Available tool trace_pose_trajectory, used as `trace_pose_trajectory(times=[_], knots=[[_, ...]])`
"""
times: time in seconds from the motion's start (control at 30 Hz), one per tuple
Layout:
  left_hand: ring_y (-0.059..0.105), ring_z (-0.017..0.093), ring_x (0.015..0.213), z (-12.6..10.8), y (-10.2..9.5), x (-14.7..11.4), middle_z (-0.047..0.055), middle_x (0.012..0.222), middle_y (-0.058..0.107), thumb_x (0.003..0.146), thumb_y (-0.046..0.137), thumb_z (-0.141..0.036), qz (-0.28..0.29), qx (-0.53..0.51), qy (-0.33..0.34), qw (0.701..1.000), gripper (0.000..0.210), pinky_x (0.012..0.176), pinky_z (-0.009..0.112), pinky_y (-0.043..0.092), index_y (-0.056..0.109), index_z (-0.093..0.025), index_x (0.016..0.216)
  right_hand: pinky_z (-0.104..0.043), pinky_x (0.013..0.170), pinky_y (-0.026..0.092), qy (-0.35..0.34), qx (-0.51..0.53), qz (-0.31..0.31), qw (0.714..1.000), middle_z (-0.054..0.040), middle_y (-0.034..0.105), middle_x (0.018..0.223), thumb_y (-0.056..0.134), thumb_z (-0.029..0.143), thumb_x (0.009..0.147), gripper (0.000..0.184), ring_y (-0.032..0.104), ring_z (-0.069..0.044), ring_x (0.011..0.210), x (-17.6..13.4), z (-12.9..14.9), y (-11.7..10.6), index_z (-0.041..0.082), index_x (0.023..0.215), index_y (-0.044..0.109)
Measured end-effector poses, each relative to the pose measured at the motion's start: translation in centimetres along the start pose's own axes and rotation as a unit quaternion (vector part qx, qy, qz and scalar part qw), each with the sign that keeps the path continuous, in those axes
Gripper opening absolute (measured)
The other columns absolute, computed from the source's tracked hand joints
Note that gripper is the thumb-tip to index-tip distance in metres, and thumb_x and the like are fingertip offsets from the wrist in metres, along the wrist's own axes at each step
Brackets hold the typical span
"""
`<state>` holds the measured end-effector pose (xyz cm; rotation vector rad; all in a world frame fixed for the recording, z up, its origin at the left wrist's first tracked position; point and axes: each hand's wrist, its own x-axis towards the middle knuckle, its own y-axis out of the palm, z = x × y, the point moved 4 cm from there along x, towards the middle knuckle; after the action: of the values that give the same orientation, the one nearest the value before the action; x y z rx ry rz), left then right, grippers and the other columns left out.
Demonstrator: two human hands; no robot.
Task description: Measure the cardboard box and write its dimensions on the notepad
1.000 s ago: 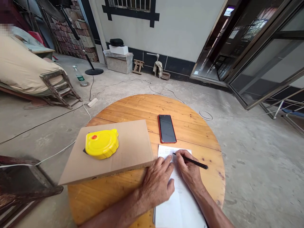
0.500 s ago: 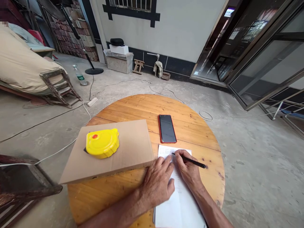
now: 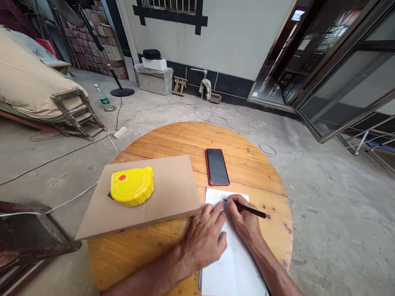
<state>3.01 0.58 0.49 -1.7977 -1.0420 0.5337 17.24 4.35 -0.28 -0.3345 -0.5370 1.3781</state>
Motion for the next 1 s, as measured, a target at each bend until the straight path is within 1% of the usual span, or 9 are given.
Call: trace_pose_trajectory(times=[0.2,0.47,0.6,0.83,1.0], knots=[[0.044,0.026,0.117,0.09,0.01,0.04,0.003,0.149,0.040,0.083,0.055,-0.025,0.002,-0.007,-0.002,1.000,0.048,0.101,0.046,0.048,0.048,-0.020,0.130,-0.023,0.057,0.042,-0.002,0.004,0.004,1.000,-0.0003,0.059,0.068,0.052,0.035,0.090,0.024,0.051,-0.012,0.059,-0.13,-0.14,0.00,0.016,0.077,0.062],[0.044,0.025,0.119,0.12,0.07,-0.01,0.002,0.150,0.040,0.084,0.053,-0.026,0.005,-0.010,-0.004,1.000,0.049,0.102,0.045,0.047,0.046,-0.021,0.133,-0.024,0.056,0.042,0.010,0.018,-0.013,1.000,-0.0002,0.057,0.065,0.053,0.036,0.089,0.026,0.050,-0.013,0.058,-0.13,0.08,-0.13,0.016,0.075,0.061],[0.043,0.026,0.119,0.09,0.00,0.06,0.001,0.151,0.038,0.084,0.053,-0.025,0.007,-0.007,-0.003,1.000,0.046,0.102,0.046,0.046,0.049,-0.021,0.129,-0.024,0.054,0.042,0.019,0.036,-0.034,0.999,-0.0005,0.058,0.065,0.053,0.039,0.088,0.027,0.050,-0.013,0.056,-0.18,0.13,-0.40,0.016,0.076,0.062],[0.044,0.025,0.118,-0.01,-0.08,0.07,0.001,0.150,0.039,0.083,0.053,-0.025,0.005,-0.007,-0.005,1.000,0.045,0.103,0.045,0.046,0.050,-0.022,0.128,-0.025,0.058,0.043,0.017,0.012,-0.037,0.999,-0.0009,0.058,0.067,0.052,0.038,0.089,0.027,0.052,-0.014,0.060,-0.27,0.02,-0.39,0.016,0.076,0.062],[0.044,0.025,0.118,0.04,-0.17,0.10,0.001,0.150,0.039,0.083,0.053,-0.024,0.005,-0.009,-0.005,1.000,0.045,0.102,0.046,0.046,0.050,-0.022,0.127,-0.025,0.057,0.042,0.013,0.007,-0.033,0.999,-0.0007,0.058,0.067,0.053,0.038,0.089,0.027,0.051,-0.014,0.060,-0.27,-0.14,-0.23,0.016,0.077,0.062]])
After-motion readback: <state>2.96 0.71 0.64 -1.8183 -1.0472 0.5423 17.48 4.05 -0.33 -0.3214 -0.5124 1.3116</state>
